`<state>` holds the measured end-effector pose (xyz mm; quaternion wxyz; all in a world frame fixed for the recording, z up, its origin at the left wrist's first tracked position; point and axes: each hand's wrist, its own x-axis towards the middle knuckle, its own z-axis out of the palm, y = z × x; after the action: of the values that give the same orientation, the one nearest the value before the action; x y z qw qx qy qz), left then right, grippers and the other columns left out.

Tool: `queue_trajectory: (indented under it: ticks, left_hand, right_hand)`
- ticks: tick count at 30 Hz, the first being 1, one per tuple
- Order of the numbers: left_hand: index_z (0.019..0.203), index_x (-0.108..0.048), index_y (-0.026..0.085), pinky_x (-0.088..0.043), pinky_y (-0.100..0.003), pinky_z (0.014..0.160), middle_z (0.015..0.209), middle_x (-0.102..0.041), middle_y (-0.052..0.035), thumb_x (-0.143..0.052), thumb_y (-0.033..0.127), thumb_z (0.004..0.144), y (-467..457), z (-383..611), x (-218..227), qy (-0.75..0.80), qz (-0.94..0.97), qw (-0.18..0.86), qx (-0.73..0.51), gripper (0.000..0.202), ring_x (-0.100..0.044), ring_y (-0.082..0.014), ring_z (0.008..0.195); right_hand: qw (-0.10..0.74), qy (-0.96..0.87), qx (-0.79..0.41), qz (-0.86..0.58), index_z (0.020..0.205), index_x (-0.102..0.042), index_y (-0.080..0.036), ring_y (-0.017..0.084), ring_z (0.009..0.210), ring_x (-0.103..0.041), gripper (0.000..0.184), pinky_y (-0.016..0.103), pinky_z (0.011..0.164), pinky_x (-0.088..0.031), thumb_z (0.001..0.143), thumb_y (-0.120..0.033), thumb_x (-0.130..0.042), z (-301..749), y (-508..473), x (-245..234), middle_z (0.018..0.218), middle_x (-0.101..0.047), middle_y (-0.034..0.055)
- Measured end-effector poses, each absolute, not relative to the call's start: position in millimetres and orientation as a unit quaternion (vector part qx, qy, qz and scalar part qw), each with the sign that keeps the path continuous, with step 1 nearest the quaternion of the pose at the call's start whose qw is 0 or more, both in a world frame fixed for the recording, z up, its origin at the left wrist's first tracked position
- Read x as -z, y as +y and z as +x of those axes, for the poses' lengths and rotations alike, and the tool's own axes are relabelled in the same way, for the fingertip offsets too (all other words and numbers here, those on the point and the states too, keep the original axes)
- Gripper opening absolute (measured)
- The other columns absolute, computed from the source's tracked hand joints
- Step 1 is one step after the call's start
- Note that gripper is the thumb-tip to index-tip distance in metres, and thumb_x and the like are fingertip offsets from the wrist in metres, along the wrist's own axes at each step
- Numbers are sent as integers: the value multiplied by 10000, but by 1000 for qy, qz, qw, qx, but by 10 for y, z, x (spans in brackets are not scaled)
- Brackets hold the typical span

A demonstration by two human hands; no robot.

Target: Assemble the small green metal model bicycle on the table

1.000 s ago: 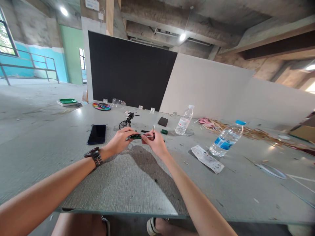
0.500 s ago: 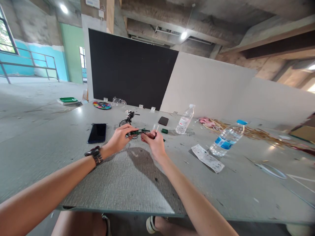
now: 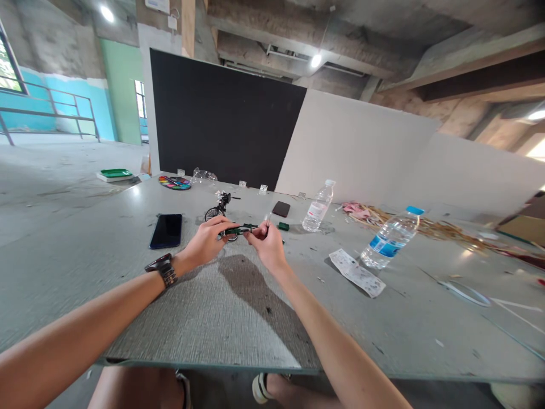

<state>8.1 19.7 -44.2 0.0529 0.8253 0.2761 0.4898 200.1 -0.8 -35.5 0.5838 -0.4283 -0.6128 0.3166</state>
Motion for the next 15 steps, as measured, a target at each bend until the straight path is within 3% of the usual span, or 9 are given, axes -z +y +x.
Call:
queue_trajectory:
  ticks: [4, 10, 15]
  left_hand:
    - [1195, -680, 185, -531, -335, 852, 1060, -678, -81, -596, 133, 926, 197, 70, 442, 279, 825, 47, -489, 287, -654, -189, 952]
    - [1208, -663, 188, -537, -338, 838, 1046, -693, -80, -601, 114, 912, 205, 69, 461, 287, 819, 51, -493, 311, -660, -197, 957]
    - [1183, -650, 181, -536, -357, 872, 1076, -692, -82, -587, 79, 907, 243, 48, 504, 285, 831, 34, -477, 301, -649, -203, 995]
  right_hand:
    - [584, -615, -303, -434, 770, -261, -265, 133, 605, -521, 511, 276, 608, -427, 727, -446, -737, 2017, -4, 388, 647, -570, -52]
    - [559, -650, -219, -466, 757, -272, -259, 123, 604, -513, 490, 261, 602, -419, 767, -482, -708, 2031, -23, 404, 669, -594, -34]
    - [471, -719, -188, -475, 741, -269, -258, 125, 600, -536, 490, 275, 610, -451, 765, -461, -715, 2108, -64, 282, 719, -620, -21]
